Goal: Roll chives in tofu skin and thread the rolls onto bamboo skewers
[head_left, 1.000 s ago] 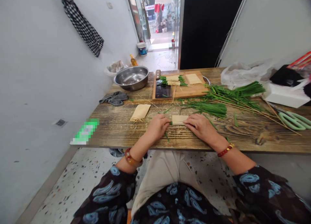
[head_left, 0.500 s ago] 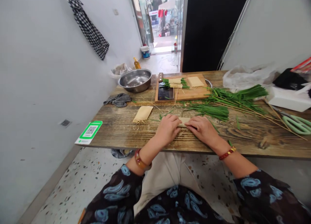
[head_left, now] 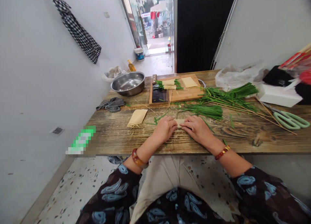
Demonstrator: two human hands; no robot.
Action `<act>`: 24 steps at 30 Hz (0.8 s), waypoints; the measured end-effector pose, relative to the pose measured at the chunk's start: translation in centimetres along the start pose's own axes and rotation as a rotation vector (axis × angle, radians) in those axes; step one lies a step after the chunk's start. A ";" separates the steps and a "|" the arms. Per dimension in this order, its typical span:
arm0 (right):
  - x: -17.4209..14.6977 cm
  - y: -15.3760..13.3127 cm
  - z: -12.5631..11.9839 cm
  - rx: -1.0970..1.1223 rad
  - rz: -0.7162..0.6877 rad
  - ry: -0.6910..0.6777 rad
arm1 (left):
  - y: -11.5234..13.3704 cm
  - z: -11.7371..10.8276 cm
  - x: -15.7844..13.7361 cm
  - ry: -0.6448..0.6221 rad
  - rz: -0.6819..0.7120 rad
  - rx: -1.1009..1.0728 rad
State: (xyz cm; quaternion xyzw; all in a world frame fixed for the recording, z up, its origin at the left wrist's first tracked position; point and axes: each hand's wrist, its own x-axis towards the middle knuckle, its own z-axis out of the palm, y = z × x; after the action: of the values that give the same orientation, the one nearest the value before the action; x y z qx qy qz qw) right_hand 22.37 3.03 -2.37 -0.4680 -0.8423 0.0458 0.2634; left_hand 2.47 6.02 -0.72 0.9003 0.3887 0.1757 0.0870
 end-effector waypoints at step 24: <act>0.6 0.2 -0.3 -0.068 0.008 0.076 | 0.6 -1.2 0.6 -0.089 -0.027 0.139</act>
State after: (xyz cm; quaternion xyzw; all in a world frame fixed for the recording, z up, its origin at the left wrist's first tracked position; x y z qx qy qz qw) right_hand 22.46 3.56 -1.97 -0.4815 -0.8308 0.0003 0.2791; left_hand 2.80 6.10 0.69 0.9058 0.4077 0.1071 0.0438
